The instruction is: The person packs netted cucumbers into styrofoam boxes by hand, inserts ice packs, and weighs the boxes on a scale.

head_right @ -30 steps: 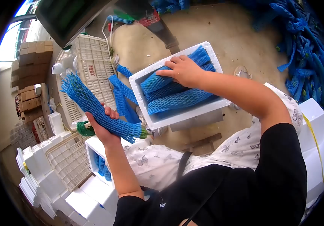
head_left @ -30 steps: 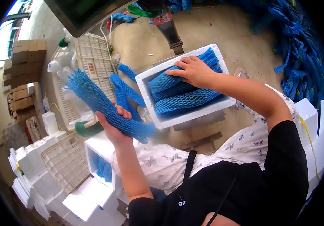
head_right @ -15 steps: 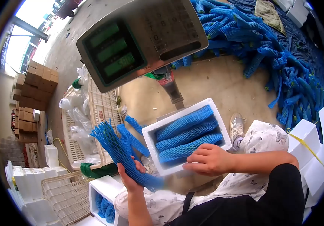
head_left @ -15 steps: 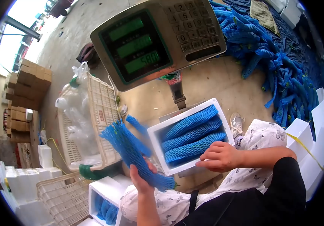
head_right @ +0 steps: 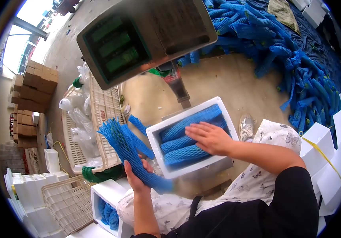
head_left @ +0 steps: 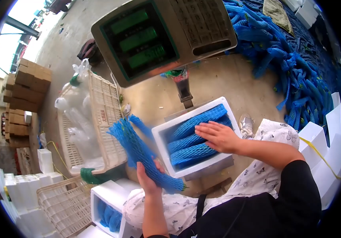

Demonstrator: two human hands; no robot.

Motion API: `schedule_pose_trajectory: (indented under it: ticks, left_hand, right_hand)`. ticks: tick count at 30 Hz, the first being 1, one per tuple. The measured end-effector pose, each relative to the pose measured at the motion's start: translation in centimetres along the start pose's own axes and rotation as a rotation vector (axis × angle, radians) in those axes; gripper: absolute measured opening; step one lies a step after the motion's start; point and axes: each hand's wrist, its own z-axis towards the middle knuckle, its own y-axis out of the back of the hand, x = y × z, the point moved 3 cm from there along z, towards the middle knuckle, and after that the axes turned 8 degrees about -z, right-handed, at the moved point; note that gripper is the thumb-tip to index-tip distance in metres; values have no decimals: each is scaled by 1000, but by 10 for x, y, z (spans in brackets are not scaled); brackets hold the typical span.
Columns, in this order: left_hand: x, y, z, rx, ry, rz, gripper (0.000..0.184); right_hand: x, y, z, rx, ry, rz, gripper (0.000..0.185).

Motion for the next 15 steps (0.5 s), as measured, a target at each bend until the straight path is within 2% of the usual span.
schedule_pose_trajectory:
  ticks: [1, 3, 5, 7, 8, 9, 11, 14, 15]
  left_hand:
    - [2, 2, 1, 11, 18, -13, 54]
    - [5, 2, 2, -21, 89, -24, 53]
    - [9, 3, 5, 20, 55, 64, 53]
    - [20, 9, 8, 39, 76, 56, 44]
    - [25, 9, 7, -14, 107, 62, 43]
    - [31, 7, 7, -66, 132, 67, 42]
    - [40, 3, 5, -49, 220, 34, 40]
    - [59, -7, 9, 27, 255, 28, 37]
    - [65, -23, 8, 36, 262, -35, 43]
  right_hand:
    - [-25, -50, -19, 295, -141, 67, 51]
    - [-30, -58, -23, 308, -119, 21, 53]
    - [-29, -55, -22, 322, -125, 102, 55]
    - [-27, -30, -11, 403, -150, 75, 58]
    - [-25, -18, -3, 144, -141, 5, 61]
    - [-29, -23, -1, 62, -163, -46, 62]
    - [-44, -52, -16, 165, -206, 71, 63]
    - [-20, -29, -5, 281, -216, 90, 65]
    - [-3, -11, -2, 348, -189, 105, 68]
